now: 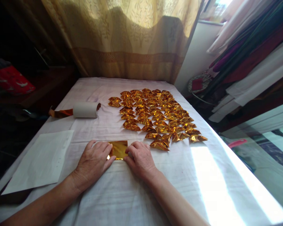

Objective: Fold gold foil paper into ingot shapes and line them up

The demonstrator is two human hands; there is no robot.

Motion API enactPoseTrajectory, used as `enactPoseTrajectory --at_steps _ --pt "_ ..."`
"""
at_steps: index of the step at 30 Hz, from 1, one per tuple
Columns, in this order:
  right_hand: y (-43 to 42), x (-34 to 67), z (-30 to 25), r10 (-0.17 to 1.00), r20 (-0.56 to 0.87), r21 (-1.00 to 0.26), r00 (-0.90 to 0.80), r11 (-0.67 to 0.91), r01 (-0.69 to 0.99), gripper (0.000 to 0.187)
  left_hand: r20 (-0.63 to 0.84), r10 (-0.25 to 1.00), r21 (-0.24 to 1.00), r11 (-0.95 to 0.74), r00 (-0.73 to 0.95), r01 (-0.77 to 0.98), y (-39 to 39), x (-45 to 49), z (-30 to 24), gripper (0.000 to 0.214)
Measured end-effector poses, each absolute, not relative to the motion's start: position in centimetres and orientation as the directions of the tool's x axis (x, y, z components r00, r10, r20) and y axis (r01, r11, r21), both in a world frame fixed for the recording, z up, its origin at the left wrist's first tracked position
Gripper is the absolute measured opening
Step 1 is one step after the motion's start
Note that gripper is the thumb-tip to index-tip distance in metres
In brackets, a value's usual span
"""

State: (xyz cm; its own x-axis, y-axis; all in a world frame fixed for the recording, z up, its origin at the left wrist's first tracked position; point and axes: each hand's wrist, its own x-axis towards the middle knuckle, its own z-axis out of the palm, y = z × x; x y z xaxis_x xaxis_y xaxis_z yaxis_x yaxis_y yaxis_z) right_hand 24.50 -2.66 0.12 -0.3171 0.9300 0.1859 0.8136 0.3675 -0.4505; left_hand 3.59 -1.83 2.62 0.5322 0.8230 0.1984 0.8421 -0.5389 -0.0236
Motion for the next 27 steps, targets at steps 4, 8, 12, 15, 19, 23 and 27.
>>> enactPoseTrajectory --at_steps 4,8,12,15,19,23,27 --pt "-2.8 24.4 -0.1 0.932 0.202 -0.473 -0.301 0.362 0.803 0.013 0.154 0.870 -0.124 -0.454 0.469 0.882 -2.2 5.4 2.8 0.032" --pt "-2.9 24.5 -0.4 0.923 0.247 -0.473 -0.296 0.381 0.795 0.012 0.181 0.892 -0.081 -0.406 0.415 0.910 -2.6 6.0 2.7 0.029" --pt "-2.9 24.6 -0.6 0.923 0.247 -0.488 -0.296 0.382 0.785 0.011 0.194 0.884 -0.001 -0.433 0.425 0.901 -2.9 4.5 2.4 0.026" --pt "-2.9 24.6 -0.7 0.925 0.243 -0.495 -0.294 0.378 0.782 0.011 0.225 0.873 0.093 -0.461 0.432 0.883 -2.9 2.8 1.8 0.029" --pt "-2.9 24.6 -0.8 0.924 0.243 -0.496 -0.296 0.381 0.780 0.012 0.186 0.883 0.211 -0.465 0.432 0.860 -2.6 0.4 0.9 0.038" --pt "-2.9 24.6 -0.9 0.926 0.242 -0.499 -0.291 0.376 0.781 0.014 0.086 0.890 0.303 -0.452 0.448 0.839 -2.0 -1.3 -0.1 0.046" --pt "-2.8 24.8 -0.6 0.927 0.239 -0.490 -0.290 0.373 0.788 0.012 0.064 0.892 0.332 -0.441 0.447 0.834 -1.7 -1.8 -0.7 0.047"
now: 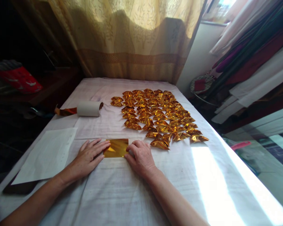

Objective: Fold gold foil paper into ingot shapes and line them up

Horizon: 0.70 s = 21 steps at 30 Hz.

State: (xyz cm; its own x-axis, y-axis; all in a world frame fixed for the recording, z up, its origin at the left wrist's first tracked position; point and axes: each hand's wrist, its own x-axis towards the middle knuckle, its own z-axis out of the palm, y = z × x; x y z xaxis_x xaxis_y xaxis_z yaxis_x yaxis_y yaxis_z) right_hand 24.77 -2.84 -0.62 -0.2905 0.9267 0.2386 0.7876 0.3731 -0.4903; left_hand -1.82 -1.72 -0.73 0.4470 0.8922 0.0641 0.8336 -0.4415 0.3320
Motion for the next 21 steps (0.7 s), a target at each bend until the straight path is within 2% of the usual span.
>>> enactPoseTrajectory --at_steps 3,7,10,13,17,21 --pt "-3.1 24.3 0.2 0.921 0.249 -0.447 -0.298 0.383 0.809 0.006 0.090 0.896 0.328 -0.440 0.436 0.836 -1.7 -1.7 -1.1 0.051" --pt "-4.0 21.7 1.4 0.897 0.273 -0.329 -0.347 0.426 0.843 0.016 0.131 0.894 0.291 -0.448 0.428 0.845 -1.8 -1.7 -1.7 0.062" --pt "-4.6 19.7 1.6 0.810 0.155 -0.347 -0.566 0.581 0.736 0.043 0.153 0.891 0.265 -0.453 0.427 0.851 -1.8 -1.9 -2.1 0.064" --pt "-5.0 19.7 1.2 0.748 -0.002 -0.376 -0.664 0.615 0.694 0.063 0.166 0.887 0.258 -0.462 0.432 0.849 -1.8 -2.1 -2.4 0.063" --pt "-5.3 22.4 0.8 0.748 -0.088 -0.391 -0.657 0.581 0.714 0.067 0.165 0.884 0.253 -0.467 0.438 0.847 -1.8 -2.2 -2.7 0.064" --pt "-5.4 24.8 1.1 0.769 -0.122 -0.347 -0.627 0.559 0.753 0.065 0.181 0.882 0.248 -0.470 0.436 0.847 -1.8 -2.1 -2.6 0.063"
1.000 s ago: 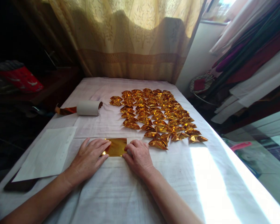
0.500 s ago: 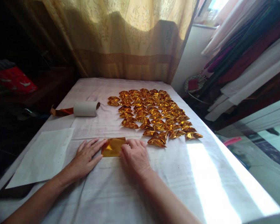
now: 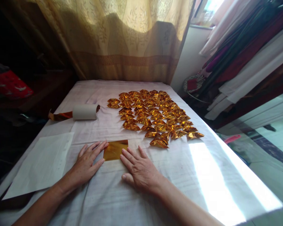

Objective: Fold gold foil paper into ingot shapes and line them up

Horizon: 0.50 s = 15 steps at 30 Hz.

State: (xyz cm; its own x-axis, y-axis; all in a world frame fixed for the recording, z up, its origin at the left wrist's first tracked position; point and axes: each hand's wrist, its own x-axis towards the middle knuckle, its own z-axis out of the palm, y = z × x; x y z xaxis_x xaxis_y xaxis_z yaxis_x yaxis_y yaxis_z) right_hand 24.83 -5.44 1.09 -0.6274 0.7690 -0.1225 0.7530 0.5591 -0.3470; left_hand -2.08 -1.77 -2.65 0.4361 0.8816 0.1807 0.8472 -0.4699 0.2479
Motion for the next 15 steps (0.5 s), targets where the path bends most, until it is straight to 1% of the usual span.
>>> enactPoseTrajectory --at_steps 4,10,13,15 --pt "-5.7 25.2 1.6 0.783 -0.128 -0.319 -0.609 0.549 0.773 0.064 0.191 0.879 0.252 -0.473 0.436 0.844 -1.8 -1.9 -2.5 0.062" --pt "-5.1 22.7 1.4 0.810 -0.063 -0.320 -0.583 0.538 0.780 0.064 0.217 0.879 0.249 -0.471 0.425 0.846 -1.9 -1.7 -2.5 0.064" --pt "-3.9 21.1 0.9 0.799 -0.017 -0.330 -0.601 0.563 0.758 0.065 0.196 0.880 0.264 -0.472 0.432 0.841 -1.9 -1.7 -2.4 0.060" --pt "-3.3 21.0 0.5 0.818 -0.006 -0.321 -0.576 0.544 0.775 0.064 0.179 0.879 0.272 -0.475 0.441 0.837 -1.9 -1.7 -2.3 0.058"
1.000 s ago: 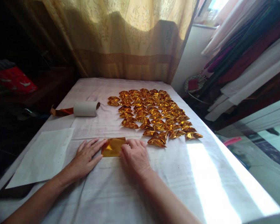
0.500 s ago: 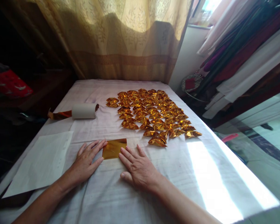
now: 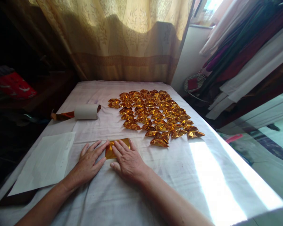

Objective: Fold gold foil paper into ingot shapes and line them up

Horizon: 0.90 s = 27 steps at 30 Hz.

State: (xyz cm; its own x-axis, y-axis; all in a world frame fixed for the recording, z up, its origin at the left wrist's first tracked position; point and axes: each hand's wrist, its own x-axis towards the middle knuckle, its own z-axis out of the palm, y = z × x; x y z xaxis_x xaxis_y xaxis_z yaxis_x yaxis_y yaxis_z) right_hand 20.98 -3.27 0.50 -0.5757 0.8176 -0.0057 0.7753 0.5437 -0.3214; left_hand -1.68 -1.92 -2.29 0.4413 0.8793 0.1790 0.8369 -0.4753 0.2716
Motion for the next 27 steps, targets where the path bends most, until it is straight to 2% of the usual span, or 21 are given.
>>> enactPoseTrajectory --at_steps 8,13,17,23,27 --pt "-3.3 24.5 -0.1 0.903 -0.020 -0.239 -0.429 0.412 0.879 0.064 0.221 0.867 0.255 -0.493 0.446 0.831 -2.4 -1.4 -2.0 0.054" --pt "-3.4 24.4 -0.3 0.911 0.008 -0.235 -0.412 0.402 0.885 0.064 0.336 0.791 0.192 -0.589 0.511 0.785 -2.8 -0.4 -0.4 0.033" --pt "-3.3 24.3 -0.2 0.912 0.021 -0.241 -0.410 0.403 0.883 0.063 0.396 0.755 0.227 -0.632 0.522 0.741 -2.9 0.3 0.5 0.018" --pt "-3.4 24.2 0.2 0.914 0.037 -0.284 -0.404 0.397 0.873 0.061 0.398 0.730 0.180 -0.656 0.556 0.733 -2.6 0.4 0.5 0.021" --pt "-3.4 24.0 0.3 0.916 0.111 -0.293 -0.386 0.401 0.868 0.058 0.415 0.705 0.138 -0.673 0.574 0.727 -2.4 0.5 0.8 0.023"
